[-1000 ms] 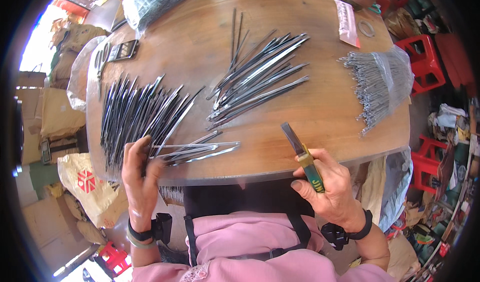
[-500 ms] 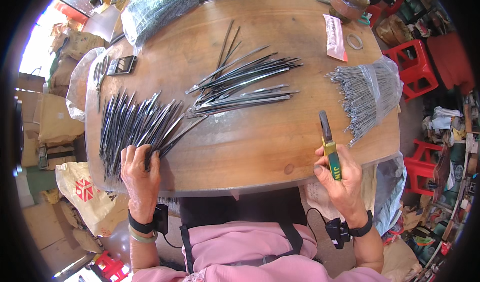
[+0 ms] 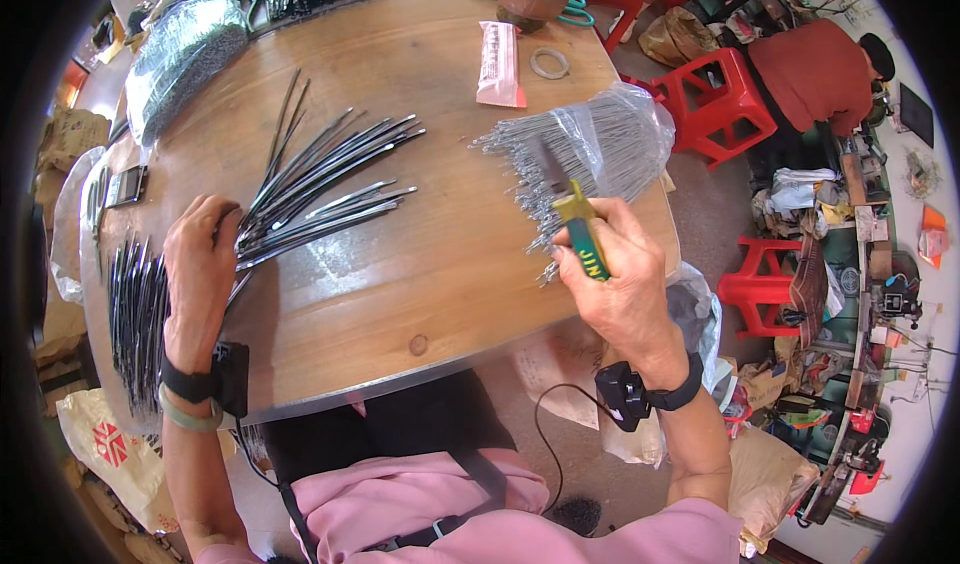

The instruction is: The person is picking up thin metal rods and using pliers to clip them. They sort the rods into different piles on a wooden table.

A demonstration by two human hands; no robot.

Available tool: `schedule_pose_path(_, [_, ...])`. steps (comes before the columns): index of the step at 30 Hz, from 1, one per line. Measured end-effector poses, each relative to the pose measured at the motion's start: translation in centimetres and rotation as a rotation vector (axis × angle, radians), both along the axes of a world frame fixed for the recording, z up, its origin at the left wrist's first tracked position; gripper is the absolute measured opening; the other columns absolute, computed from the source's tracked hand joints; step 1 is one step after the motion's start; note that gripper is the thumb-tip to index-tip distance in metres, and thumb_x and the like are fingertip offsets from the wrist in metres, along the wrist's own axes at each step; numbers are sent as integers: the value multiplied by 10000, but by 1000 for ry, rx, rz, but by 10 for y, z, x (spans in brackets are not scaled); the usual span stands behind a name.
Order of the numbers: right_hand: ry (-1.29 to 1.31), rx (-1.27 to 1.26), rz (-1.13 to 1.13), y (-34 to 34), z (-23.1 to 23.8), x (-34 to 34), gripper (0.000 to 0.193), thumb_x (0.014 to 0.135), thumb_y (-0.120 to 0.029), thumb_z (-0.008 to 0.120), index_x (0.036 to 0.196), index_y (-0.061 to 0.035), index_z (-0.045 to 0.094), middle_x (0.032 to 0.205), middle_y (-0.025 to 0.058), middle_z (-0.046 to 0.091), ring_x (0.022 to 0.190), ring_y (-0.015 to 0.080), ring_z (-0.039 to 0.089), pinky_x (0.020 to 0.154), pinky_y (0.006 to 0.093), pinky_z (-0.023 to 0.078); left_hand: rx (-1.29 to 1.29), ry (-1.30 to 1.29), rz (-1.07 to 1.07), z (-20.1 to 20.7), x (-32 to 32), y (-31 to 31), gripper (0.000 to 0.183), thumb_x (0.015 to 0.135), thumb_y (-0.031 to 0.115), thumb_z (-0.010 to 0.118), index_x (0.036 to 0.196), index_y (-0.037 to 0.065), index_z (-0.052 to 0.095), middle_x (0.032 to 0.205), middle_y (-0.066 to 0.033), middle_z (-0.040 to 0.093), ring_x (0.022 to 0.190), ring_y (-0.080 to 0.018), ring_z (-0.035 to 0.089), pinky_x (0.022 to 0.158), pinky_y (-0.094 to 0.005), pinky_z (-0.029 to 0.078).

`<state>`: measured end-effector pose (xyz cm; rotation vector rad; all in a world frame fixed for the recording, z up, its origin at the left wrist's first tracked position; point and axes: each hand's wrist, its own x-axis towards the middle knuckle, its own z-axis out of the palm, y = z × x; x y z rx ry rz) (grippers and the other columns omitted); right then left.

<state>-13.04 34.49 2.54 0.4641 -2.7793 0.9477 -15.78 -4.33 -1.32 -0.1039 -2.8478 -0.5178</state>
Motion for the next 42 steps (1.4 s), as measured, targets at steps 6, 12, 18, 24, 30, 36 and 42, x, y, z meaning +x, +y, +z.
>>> schedule_pose_path(6, [215,410,305,-2,-22,-19,165,661,22,654,818,4,608,1045,144,597,917,304,619,760,407,534,151,-57,26,-1,8,15,163,884,116,668,996,4,632,898,-175,620,818,-389,618,714,-441,480])
schedule_pose_path(12, [303,522,313,-5,-12,-21,182,645,-8,682,783,-18,564,1076,127,590,914,286,613,761,394,532,85,-13,4,-2,7,9,84,854,46,658,874,-15,603,864,-170,594,766,-385,594,684,-430,471])
schedule_pose_path(18, [602,330,121,-14,30,-15,257,646,-11,693,886,31,611,1102,146,606,837,307,643,698,386,542,924,-137,133,16,28,11,140,936,77,626,827,-2,588,734,-56,611,577,-108,543,515,-240,413])
schedule_pose_path(24, [544,382,-91,6,36,-6,234,681,26,670,913,28,640,1070,205,627,844,367,653,719,389,545,1714,-353,280,26,97,13,171,977,94,570,1118,-3,563,771,-108,628,531,-152,567,389,-237,422])
schedule_pose_path(30, [392,-3,-219,-8,55,51,164,787,3,689,945,23,648,1106,174,628,913,262,644,791,362,519,2031,-623,383,28,147,25,581,914,130,681,1423,-10,439,765,-109,609,480,-168,557,345,-223,385])
schedule_pose_path(36, [-540,-1318,-202,-32,-7,79,191,868,-118,722,1028,-45,646,1169,95,524,889,174,523,678,296,436,2273,-917,18,22,158,50,404,843,52,703,1228,-20,605,806,-203,654,589,-251,593,491,-315,468])
schedule_pose_path(42, [-899,-2003,-52,-51,-43,89,212,834,-92,764,1019,-54,668,1130,41,495,921,180,505,658,300,414,2125,-863,19,15,158,55,255,885,38,692,1119,-28,616,769,-169,631,604,-225,580,532,-314,474])
